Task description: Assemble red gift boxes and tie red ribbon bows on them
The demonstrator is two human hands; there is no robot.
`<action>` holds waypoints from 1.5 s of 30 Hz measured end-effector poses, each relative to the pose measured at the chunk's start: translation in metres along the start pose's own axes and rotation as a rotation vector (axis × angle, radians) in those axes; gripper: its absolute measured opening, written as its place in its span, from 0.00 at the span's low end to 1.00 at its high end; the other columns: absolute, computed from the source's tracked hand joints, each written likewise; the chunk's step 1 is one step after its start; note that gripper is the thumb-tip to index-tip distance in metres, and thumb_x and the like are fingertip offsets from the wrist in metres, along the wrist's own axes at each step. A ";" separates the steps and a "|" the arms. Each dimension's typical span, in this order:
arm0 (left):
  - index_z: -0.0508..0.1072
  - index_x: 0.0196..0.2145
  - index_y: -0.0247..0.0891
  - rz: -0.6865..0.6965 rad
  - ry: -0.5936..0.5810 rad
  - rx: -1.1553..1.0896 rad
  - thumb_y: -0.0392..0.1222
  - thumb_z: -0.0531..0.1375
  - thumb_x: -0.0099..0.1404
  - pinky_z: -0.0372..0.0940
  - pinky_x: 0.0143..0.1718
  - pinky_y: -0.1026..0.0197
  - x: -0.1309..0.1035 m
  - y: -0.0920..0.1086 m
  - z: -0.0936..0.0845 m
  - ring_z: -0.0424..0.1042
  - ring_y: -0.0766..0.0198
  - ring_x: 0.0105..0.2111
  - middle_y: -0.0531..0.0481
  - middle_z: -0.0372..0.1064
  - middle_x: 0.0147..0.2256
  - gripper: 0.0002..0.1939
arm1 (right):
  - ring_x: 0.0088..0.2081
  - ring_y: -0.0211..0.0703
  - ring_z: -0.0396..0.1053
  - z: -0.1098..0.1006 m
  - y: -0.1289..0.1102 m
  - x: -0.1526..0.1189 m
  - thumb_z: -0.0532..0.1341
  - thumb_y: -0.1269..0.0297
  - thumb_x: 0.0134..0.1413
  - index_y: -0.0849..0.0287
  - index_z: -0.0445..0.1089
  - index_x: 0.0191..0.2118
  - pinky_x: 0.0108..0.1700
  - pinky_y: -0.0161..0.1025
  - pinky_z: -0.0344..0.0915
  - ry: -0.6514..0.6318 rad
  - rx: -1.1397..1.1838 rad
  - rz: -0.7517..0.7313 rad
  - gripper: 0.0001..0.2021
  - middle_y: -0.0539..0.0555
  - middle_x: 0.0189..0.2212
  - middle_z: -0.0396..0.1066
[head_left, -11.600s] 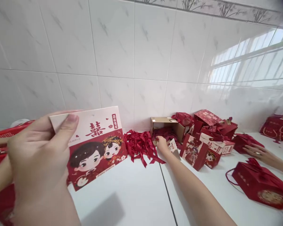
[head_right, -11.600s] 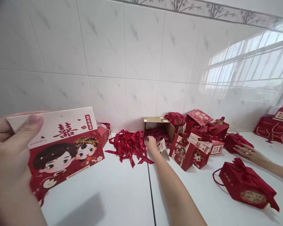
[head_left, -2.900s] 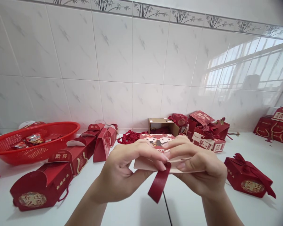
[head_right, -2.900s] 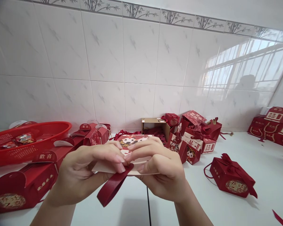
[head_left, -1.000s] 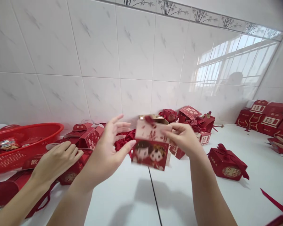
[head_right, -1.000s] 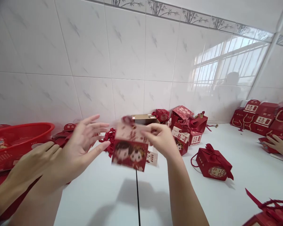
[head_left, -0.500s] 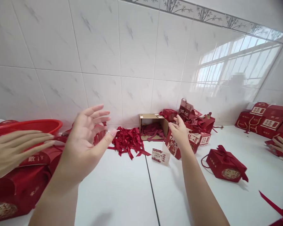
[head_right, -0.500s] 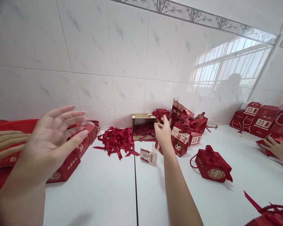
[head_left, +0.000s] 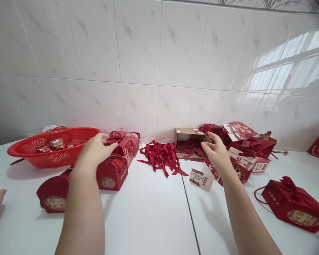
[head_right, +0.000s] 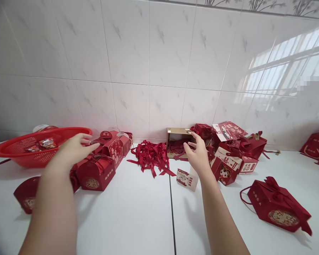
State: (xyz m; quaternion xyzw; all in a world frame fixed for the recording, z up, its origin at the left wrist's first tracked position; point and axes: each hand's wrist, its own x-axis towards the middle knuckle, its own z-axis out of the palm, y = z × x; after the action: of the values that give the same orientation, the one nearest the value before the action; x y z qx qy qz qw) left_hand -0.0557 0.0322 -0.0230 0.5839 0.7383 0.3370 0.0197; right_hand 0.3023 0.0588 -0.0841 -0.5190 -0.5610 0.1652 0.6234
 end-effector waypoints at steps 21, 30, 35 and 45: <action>0.77 0.36 0.42 0.503 0.041 -0.550 0.47 0.61 0.59 0.70 0.36 0.61 -0.078 0.083 0.005 0.75 0.57 0.35 0.52 0.77 0.33 0.10 | 0.55 0.49 0.65 0.010 -0.081 -0.068 0.62 0.64 0.54 0.40 0.43 0.64 0.53 0.49 0.68 -0.203 0.654 -0.222 0.37 0.55 0.62 0.54; 0.61 0.57 0.47 0.531 -0.245 -0.902 0.42 0.62 0.59 0.73 0.33 0.63 -0.106 0.095 0.004 0.73 0.59 0.39 0.49 0.72 0.38 0.28 | 0.41 0.40 0.71 0.003 -0.091 -0.081 0.67 0.68 0.49 0.51 0.69 0.38 0.36 0.35 0.72 -0.128 0.753 -0.126 0.10 0.50 0.51 0.69; 0.63 0.56 0.50 0.509 -0.312 -1.050 0.41 0.62 0.59 0.72 0.35 0.64 -0.103 0.099 0.012 0.73 0.61 0.39 0.47 0.68 0.49 0.27 | 0.27 0.35 0.70 0.007 -0.090 -0.076 0.69 0.69 0.44 0.54 0.66 0.31 0.30 0.33 0.70 -0.280 0.955 0.112 0.11 0.45 0.27 0.73; 0.75 0.30 0.37 0.201 -0.044 -1.179 0.43 0.66 0.53 0.67 0.23 0.67 -0.066 0.088 0.015 0.70 0.67 0.22 0.54 0.73 0.24 0.08 | 0.53 0.43 0.66 0.007 -0.052 -0.033 0.57 0.52 0.57 0.51 0.67 0.51 0.50 0.40 0.64 -0.308 0.535 0.097 0.18 0.54 0.55 0.67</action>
State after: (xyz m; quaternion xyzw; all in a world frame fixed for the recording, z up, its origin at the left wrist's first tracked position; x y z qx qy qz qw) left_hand 0.0461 -0.0099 -0.0132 0.5484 0.3674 0.6779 0.3236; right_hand 0.2659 0.0151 -0.0592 -0.3318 -0.5602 0.4133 0.6367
